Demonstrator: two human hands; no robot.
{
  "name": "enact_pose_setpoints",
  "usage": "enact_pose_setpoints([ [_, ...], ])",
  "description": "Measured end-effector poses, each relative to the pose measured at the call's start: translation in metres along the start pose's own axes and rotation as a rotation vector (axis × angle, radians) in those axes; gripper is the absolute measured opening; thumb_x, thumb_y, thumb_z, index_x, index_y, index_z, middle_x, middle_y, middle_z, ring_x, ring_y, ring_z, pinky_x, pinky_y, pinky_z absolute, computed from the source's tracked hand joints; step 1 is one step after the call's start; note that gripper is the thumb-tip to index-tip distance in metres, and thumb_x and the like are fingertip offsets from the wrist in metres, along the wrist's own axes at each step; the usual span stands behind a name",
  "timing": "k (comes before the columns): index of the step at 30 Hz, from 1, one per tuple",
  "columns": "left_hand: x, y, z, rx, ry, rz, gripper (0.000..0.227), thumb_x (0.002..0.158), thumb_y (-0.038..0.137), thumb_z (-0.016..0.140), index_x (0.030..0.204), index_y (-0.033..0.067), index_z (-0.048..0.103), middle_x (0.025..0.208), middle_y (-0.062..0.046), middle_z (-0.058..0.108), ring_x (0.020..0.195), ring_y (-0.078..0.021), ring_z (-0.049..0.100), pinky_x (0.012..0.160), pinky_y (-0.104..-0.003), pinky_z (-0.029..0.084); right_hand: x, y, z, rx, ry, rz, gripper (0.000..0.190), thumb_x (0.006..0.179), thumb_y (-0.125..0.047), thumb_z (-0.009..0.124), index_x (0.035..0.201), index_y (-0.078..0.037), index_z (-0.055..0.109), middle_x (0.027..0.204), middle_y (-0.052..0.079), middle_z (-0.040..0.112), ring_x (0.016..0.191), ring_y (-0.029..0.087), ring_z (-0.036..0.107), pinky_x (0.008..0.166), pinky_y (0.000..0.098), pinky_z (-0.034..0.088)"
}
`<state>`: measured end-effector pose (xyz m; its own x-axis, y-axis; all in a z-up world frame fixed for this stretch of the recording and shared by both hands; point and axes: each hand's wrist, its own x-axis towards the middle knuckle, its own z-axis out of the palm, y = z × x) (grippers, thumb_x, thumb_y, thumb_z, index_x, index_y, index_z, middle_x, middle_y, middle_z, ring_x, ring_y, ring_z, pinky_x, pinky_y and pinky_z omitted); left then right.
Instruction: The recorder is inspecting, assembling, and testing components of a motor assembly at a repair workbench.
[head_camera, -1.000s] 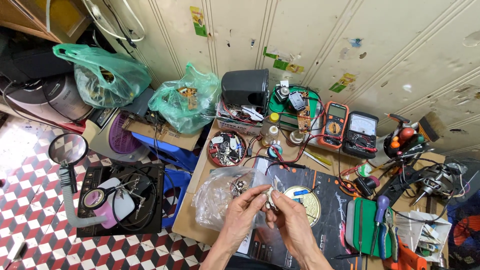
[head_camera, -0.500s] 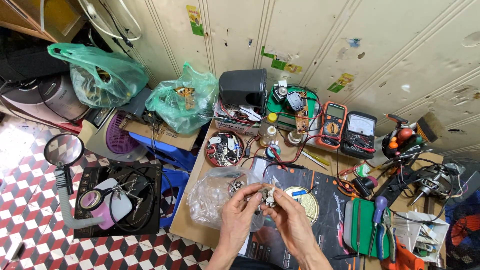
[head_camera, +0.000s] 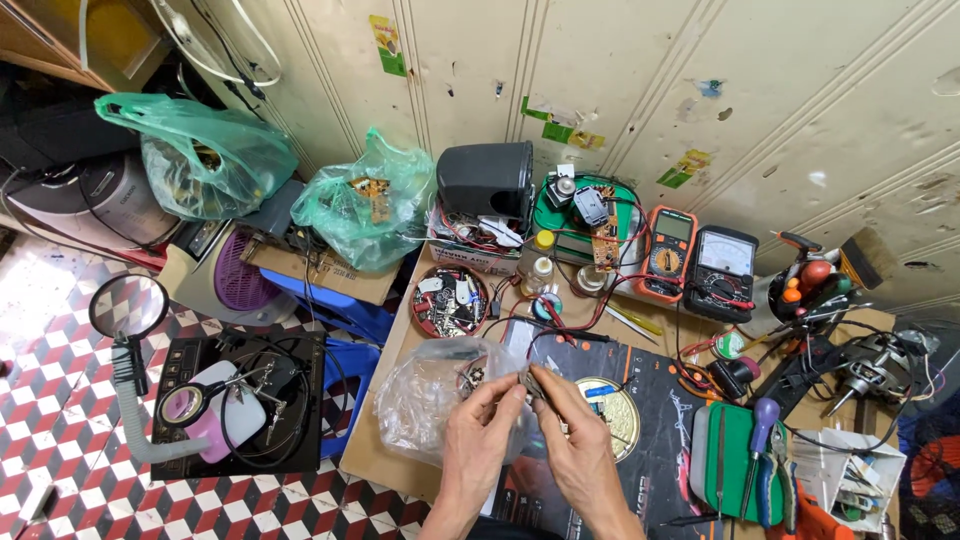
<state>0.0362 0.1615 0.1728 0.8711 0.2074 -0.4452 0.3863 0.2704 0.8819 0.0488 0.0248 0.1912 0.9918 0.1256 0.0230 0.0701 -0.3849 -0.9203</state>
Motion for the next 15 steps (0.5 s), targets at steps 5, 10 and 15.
enact_pose_setpoints([
  [5,0.012,-0.011,-0.004,-0.098,-0.031,-0.004,0.035,0.089,0.020,0.075,0.117,-0.0008,0.076,0.103,-0.005,0.079,0.091,-0.0080,0.070,0.081,-0.024,0.055,0.000,0.005,0.002,-0.067,-0.022,-0.078,0.042,0.095,-0.007,0.062,0.136,-0.001,0.061,0.134,0.015,0.067,0.125,0.024,0.065,0.103,0.0304,0.048],
  [10,0.018,-0.014,-0.012,-0.214,-0.058,-0.087,0.034,0.091,0.020,0.073,0.119,0.0011,0.077,0.103,-0.006,0.078,0.093,-0.0100,0.069,0.085,-0.025,0.053,0.005,0.023,0.003,0.255,-0.051,0.213,0.047,0.092,-0.007,0.067,0.139,-0.003,0.063,0.129,0.012,0.071,0.116,0.022,0.065,0.098,0.0278,0.050],
  [15,0.020,-0.018,-0.013,-0.454,-0.161,-0.103,0.028,0.096,0.019,0.070,0.115,-0.0009,0.073,0.103,-0.005,0.075,0.089,-0.0115,0.066,0.087,-0.028,0.054,0.012,0.045,0.004,0.920,0.143,0.655,0.046,0.091,-0.006,0.067,0.136,0.003,0.064,0.122,0.016,0.072,0.104,0.021,0.068,0.091,0.0317,0.053],
])
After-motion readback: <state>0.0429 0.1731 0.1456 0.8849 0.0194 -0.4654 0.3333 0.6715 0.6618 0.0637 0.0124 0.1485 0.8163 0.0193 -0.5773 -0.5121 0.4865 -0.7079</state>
